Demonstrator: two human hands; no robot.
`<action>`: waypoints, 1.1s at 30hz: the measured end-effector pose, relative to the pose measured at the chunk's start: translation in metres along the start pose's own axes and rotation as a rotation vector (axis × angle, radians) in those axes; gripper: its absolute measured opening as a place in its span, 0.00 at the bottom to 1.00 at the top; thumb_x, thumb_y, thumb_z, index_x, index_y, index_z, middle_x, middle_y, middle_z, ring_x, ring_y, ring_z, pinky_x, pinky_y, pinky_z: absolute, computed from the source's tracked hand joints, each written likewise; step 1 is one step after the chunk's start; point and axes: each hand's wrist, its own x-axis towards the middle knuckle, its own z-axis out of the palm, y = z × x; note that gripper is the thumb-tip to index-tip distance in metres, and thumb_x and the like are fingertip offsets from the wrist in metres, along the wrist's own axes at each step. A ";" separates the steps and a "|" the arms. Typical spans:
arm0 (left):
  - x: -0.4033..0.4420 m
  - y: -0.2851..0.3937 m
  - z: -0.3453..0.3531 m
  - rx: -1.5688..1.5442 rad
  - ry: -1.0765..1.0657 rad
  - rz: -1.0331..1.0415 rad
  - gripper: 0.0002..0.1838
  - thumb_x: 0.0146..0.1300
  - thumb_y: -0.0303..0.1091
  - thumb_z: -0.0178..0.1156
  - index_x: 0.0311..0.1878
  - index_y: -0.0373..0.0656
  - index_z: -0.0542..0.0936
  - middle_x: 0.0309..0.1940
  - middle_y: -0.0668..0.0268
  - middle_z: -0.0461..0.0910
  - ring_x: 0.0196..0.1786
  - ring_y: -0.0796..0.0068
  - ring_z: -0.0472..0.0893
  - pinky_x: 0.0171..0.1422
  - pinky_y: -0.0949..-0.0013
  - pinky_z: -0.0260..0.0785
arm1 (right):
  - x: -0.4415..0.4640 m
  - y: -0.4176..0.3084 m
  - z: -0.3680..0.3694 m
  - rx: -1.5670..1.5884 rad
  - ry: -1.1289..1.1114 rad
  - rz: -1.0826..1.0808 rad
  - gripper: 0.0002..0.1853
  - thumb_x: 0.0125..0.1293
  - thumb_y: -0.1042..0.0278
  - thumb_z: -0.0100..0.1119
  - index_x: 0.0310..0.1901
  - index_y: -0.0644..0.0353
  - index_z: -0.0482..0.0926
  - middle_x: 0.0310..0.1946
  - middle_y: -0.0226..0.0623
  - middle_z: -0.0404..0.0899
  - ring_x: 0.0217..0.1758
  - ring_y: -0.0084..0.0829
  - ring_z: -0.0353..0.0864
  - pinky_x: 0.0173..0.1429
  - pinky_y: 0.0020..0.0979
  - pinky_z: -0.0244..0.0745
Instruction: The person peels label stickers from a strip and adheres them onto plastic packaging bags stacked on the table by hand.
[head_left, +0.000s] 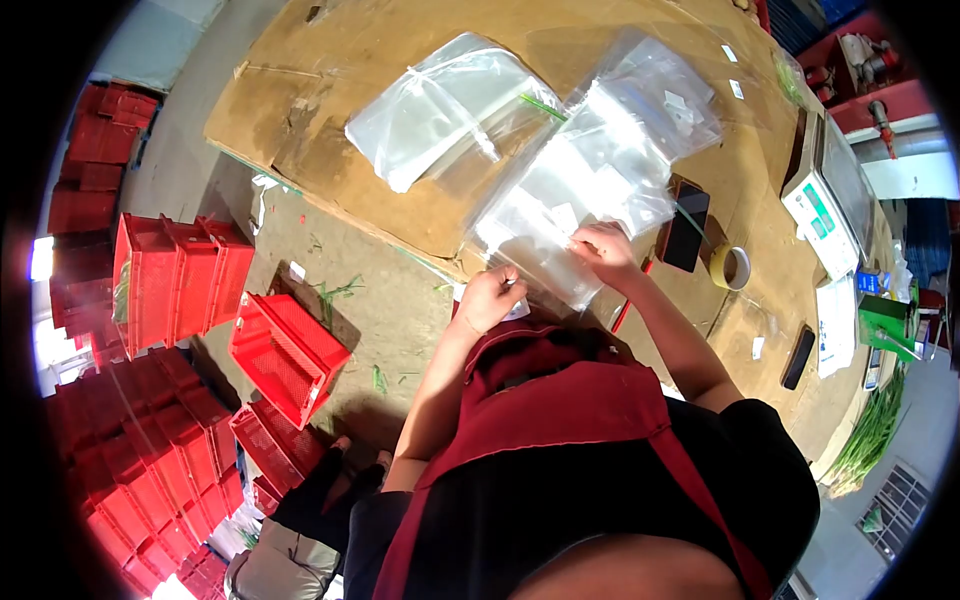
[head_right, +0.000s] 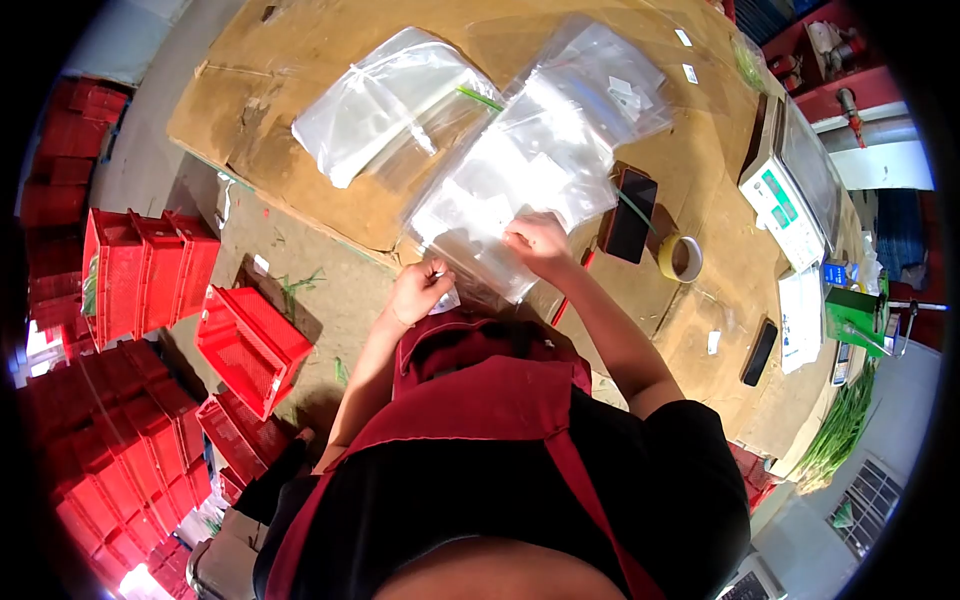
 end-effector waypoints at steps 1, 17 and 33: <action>0.000 0.001 0.000 -0.002 0.000 0.000 0.11 0.52 0.34 0.58 0.23 0.39 0.68 0.14 0.56 0.67 0.18 0.61 0.69 0.25 0.63 0.62 | -0.001 -0.002 -0.003 -0.001 -0.001 0.001 0.04 0.53 0.68 0.58 0.27 0.59 0.76 0.20 0.36 0.74 0.26 0.38 0.74 0.36 0.35 0.66; 0.004 0.019 0.008 -0.431 -0.056 0.047 0.07 0.54 0.27 0.57 0.37 0.40 0.75 0.23 0.62 0.74 0.22 0.75 0.72 0.28 0.69 0.65 | 0.001 -0.012 -0.081 -0.118 0.720 0.088 0.08 0.55 0.81 0.59 0.38 0.61 0.76 0.33 0.32 0.74 0.33 0.24 0.72 0.40 0.23 0.69; 0.006 0.023 -0.006 -0.239 0.078 0.052 0.11 0.55 0.26 0.62 0.42 0.39 0.77 0.31 0.62 0.78 0.30 0.76 0.76 0.37 0.73 0.69 | 0.022 -0.033 0.000 0.625 -0.265 0.202 0.09 0.53 0.72 0.65 0.37 0.62 0.80 0.27 0.27 0.79 0.31 0.15 0.74 0.36 0.20 0.69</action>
